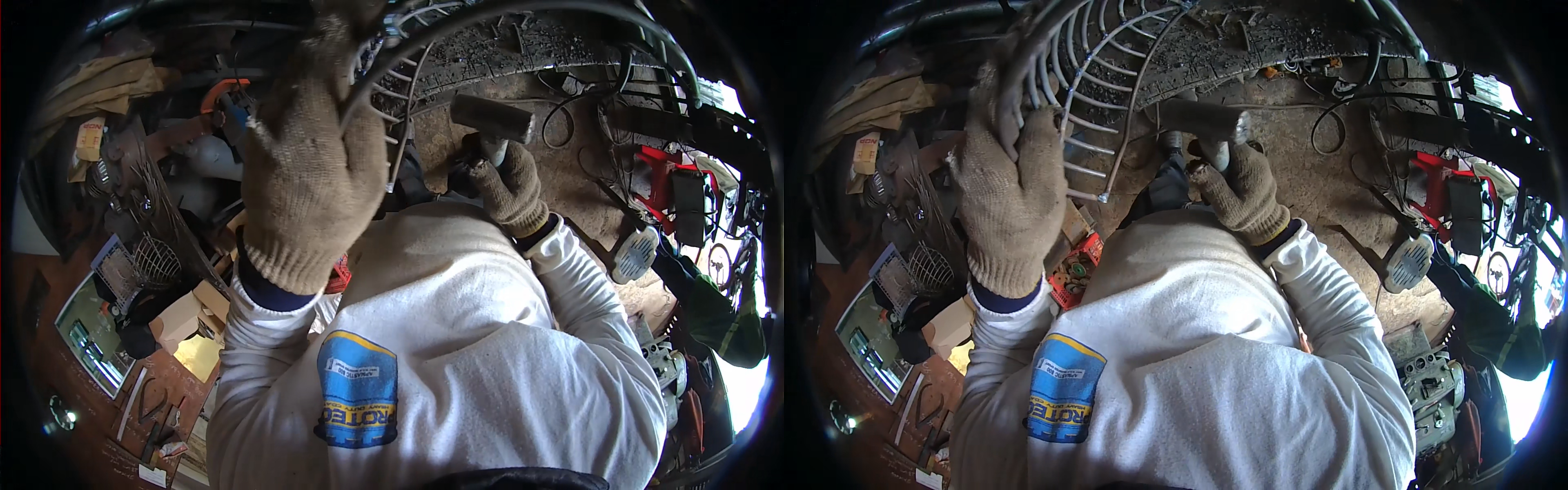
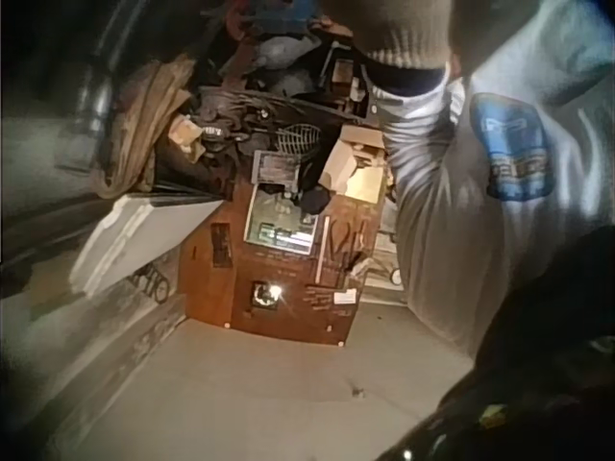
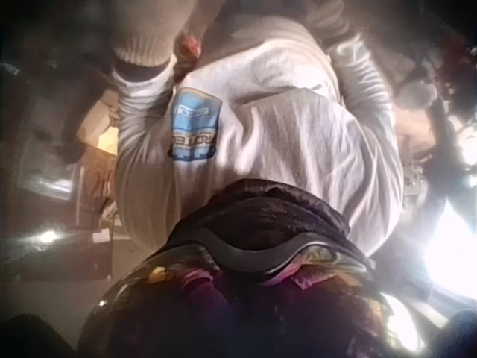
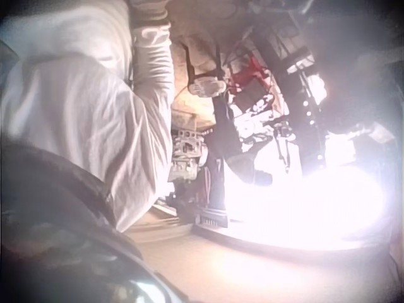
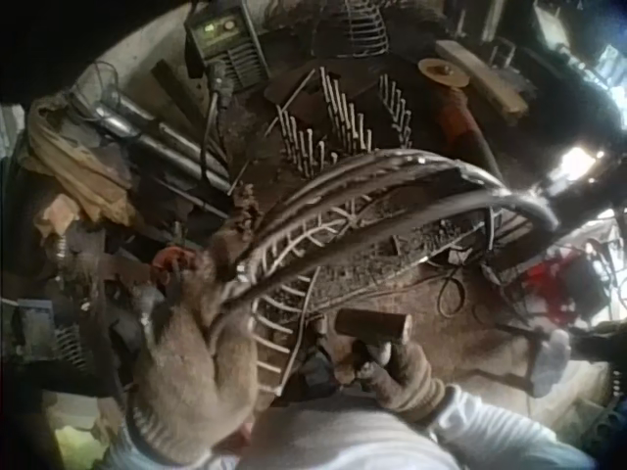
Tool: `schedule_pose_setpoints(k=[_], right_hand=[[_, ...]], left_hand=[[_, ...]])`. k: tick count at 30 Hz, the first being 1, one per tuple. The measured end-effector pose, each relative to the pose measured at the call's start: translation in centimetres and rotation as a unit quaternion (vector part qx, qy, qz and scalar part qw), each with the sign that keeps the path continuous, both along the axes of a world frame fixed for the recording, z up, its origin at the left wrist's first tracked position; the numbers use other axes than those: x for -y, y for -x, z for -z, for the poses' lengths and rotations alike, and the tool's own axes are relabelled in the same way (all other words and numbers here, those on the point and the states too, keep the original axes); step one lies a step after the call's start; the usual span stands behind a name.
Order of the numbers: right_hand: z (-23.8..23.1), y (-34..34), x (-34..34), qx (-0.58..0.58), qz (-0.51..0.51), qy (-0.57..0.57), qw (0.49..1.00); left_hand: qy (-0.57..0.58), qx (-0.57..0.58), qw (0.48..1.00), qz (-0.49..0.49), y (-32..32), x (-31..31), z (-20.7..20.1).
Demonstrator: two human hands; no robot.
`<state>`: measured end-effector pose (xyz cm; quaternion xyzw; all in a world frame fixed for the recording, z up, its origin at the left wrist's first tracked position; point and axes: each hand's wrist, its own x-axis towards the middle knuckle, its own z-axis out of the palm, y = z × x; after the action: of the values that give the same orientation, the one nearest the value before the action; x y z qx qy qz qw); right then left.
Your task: The person uses a hammer to straighten the metal bars of a hemispherical cage on a workbench.
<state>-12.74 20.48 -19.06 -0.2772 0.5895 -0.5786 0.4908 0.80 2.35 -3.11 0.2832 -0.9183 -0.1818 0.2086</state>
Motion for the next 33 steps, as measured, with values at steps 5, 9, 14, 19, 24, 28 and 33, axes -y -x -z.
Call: schedule_pose_setpoints(k=[5,9,14,19,24,28,33], right_hand=[[0.2,0.2,1.2,-0.164,-0.056,0.098,0.980],[0.3,0.2,1.4,-0.181,-0.057,0.115,0.975],[-1.1,-0.1,2.4,-0.200,-0.121,0.122,0.965],[-2.0,-0.9,3.8,-0.227,-0.151,0.095,0.957],[-4.6,-0.7,4.3,-0.085,-0.089,0.163,0.979],[-2.2,-1.0,3.9,-0.200,-0.082,0.200,0.956],[-2.8,-1.1,4.0,-0.142,-0.065,0.193,0.969]], left_hand=[[-0.039,-0.017,0.999,-0.015,-1.8,1.6,0.6],[-0.087,-0.026,0.995,-0.044,-4.0,3.2,2.8],[-0.263,-0.205,0.942,-0.047,-4.3,3.2,4.3],[-0.151,-0.129,0.979,-0.035,-5.5,4.4,5.0],[-0.079,-0.124,0.989,-0.014,-5.5,4.4,5.0],[-0.137,-0.133,0.980,-0.051,-4.7,3.8,4.4],[-0.050,-0.081,0.995,-0.007,-4.8,3.3,3.9]])
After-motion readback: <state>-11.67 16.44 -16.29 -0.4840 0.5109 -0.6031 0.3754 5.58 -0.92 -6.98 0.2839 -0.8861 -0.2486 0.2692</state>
